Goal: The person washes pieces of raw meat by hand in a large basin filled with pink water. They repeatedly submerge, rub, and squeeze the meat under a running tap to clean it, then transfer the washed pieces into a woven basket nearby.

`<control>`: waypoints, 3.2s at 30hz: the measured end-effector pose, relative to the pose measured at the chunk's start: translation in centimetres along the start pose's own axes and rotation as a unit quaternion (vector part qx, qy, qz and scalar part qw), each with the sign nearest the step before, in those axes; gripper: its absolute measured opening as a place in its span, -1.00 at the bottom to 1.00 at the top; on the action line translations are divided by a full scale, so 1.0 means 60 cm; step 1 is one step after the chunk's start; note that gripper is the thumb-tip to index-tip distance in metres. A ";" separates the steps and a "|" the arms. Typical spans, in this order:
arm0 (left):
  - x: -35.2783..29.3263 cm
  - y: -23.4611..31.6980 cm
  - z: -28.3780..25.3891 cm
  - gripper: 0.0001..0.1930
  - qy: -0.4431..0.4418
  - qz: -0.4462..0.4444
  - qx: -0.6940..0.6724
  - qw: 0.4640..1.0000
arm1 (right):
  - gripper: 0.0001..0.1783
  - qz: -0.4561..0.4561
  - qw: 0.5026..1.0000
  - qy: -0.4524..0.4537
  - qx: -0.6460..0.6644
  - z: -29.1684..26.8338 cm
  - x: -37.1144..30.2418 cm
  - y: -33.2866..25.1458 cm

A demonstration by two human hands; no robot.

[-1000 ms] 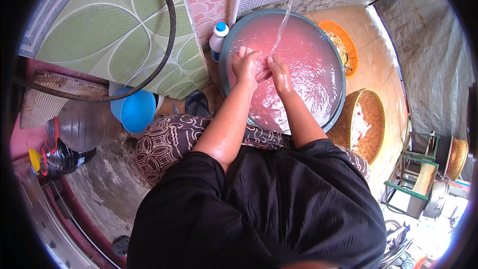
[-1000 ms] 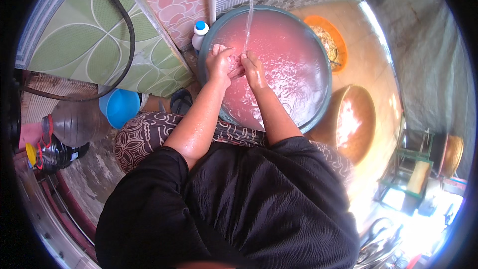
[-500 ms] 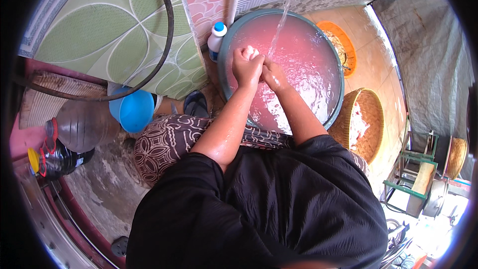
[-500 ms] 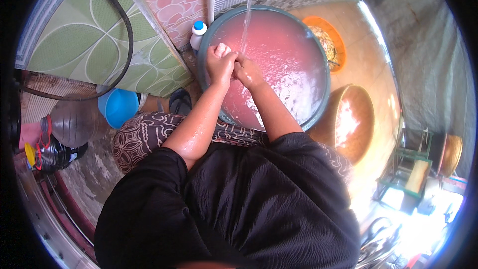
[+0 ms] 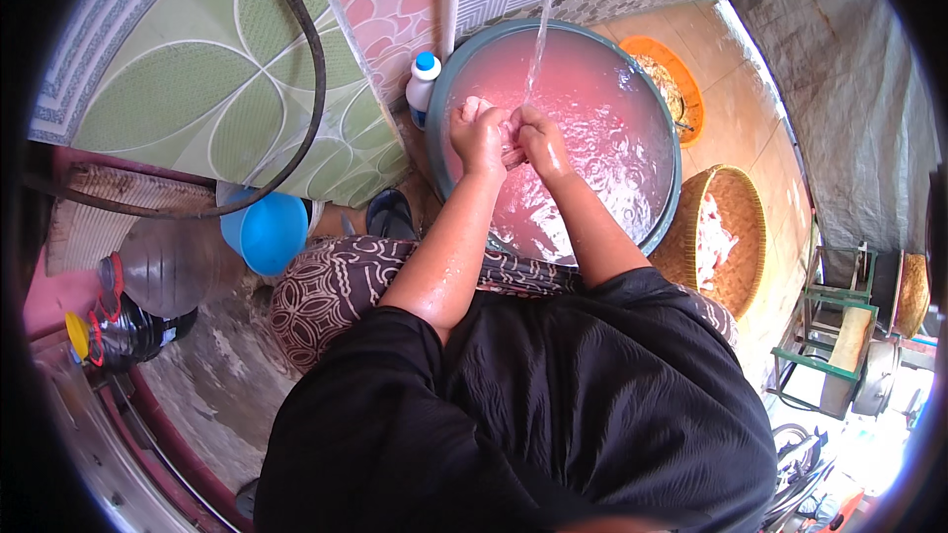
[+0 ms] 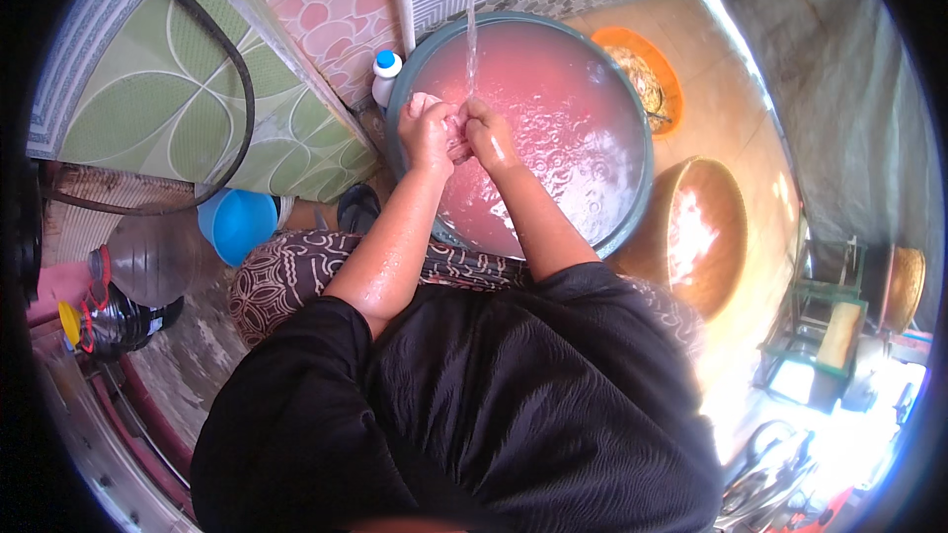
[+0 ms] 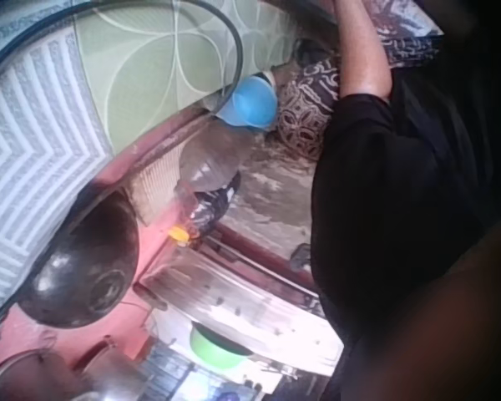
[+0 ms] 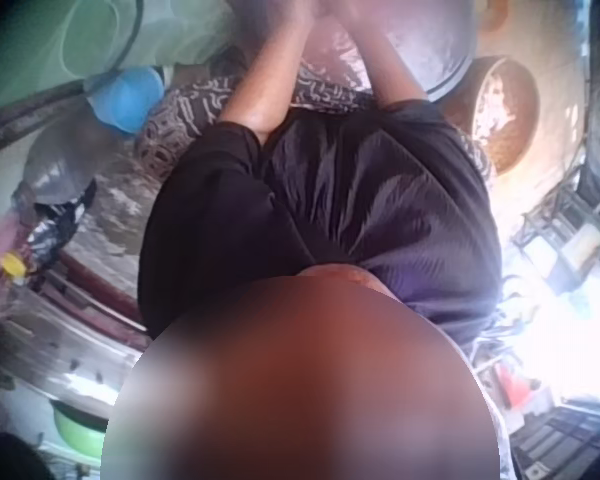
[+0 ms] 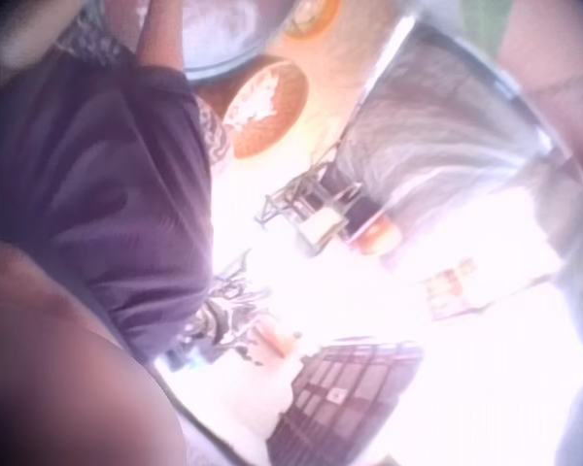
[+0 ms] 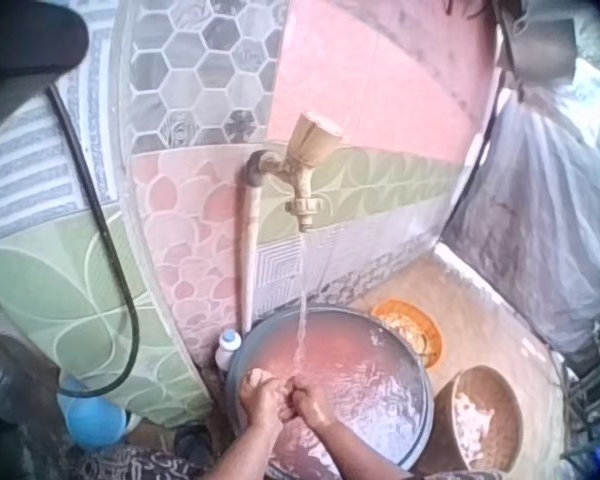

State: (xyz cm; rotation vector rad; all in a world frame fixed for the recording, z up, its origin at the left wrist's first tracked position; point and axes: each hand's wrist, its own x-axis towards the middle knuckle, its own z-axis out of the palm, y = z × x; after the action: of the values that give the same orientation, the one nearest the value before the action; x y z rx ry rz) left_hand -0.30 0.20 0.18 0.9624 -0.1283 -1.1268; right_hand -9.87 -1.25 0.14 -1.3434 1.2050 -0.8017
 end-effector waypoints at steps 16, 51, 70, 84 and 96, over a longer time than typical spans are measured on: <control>0.002 -0.003 0.003 -0.65 -0.001 0.060 0.056 0.997 | -0.74 0.031 0.990 -0.023 0.136 -0.014 -0.022 -0.007; 0.027 0.001 -0.015 -0.67 -0.014 0.045 -0.018 0.999 | -0.86 -0.048 0.998 -0.042 0.030 0.028 -0.001 0.034; 0.036 -0.006 -0.012 -0.71 0.023 -0.092 -0.056 0.994 | -0.72 0.013 0.981 -0.089 0.170 -0.006 -0.015 0.014; 0.020 -0.002 -0.009 -0.77 0.022 -0.015 0.015 1.000 | -0.61 -0.205 0.882 0.148 -0.397 0.033 -0.036 0.016; 0.015 0.005 -0.004 -0.76 0.049 -0.077 -0.031 0.995 | -0.77 -0.023 0.997 -0.005 0.071 0.029 -0.011 0.024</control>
State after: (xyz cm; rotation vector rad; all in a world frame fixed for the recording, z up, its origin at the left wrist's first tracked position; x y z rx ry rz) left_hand 0.45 -0.33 -0.11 0.9830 0.0607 -1.2147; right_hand -8.66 0.07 -1.44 -1.2614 1.0910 -0.8958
